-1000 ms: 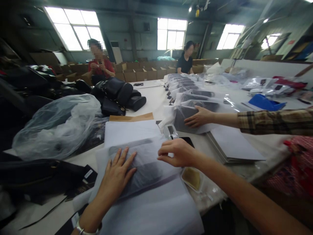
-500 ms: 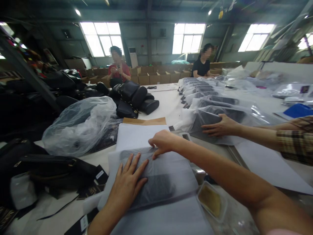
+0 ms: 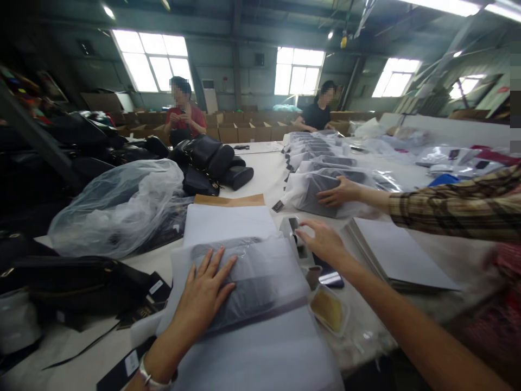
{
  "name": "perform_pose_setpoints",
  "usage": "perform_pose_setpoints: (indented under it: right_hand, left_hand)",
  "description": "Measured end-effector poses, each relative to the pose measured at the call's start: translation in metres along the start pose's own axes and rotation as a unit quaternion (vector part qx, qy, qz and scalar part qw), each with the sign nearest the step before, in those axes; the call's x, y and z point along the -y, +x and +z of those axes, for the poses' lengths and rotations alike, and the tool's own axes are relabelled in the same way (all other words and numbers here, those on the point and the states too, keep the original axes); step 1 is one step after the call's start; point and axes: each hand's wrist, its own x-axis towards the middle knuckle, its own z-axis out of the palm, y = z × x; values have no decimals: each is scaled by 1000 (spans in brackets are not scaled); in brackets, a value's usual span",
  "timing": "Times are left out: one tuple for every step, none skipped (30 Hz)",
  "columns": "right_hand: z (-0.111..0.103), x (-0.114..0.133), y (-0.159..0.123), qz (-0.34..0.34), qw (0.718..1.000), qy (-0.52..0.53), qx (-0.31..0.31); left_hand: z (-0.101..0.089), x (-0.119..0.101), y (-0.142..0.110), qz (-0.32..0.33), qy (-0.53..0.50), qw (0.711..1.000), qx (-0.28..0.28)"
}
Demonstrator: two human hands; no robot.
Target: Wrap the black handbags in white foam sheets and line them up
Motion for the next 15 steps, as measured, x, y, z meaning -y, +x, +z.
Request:
perform_pose_setpoints:
  right_hand:
    - [0,-10,-16,24,999,32,-6]
    - [2,-18,-32,53,997,64,4]
    - [4,-23,-45,89,990,104,22]
    - [7,-25,-56,128,979,154,43]
    - [11,-25,-65,165,962,210,61]
    - [14,-23,-71,198,940,268,71]
    - [17,-19,-74,225,917,323,71]
    - [18,-14,-77,246,893,371,62]
    - [19,-8,-78,259,874,407,45]
    - [18,-3,-79,265,862,432,23]
    - [16,2,-81,262,856,445,-2]
    - [14,7,-83,253,857,447,-27]
    - [11,10,-87,241,862,443,-51]
    - [7,14,-92,228,868,435,-72]
    - [3,17,-98,220,873,425,-90]
  left_hand:
    - [0,0,0,1,2,1000,0]
    - [0,0,0,3,3,1000,0]
    - [0,0,0,4,3,1000,-1]
    - [1,0,0,5,3,1000,-1]
    - [1,0,0,6,3,1000,-1]
    - [1,0,0,7,3,1000,0]
    - [1,0,-1,6,2,1000,1]
    - [1,0,-1,6,2,1000,4]
    - [0,0,-1,5,2,1000,6]
    - [0,0,-2,4,1,1000,9]
    - [-1,0,-2,3,1,1000,12]
    - [-2,-1,-2,3,0,1000,15]
    - [-3,-1,-2,3,0,1000,16]
    - [-3,-1,-2,3,0,1000,17]
    - [-3,-1,-2,3,-1,1000,16]
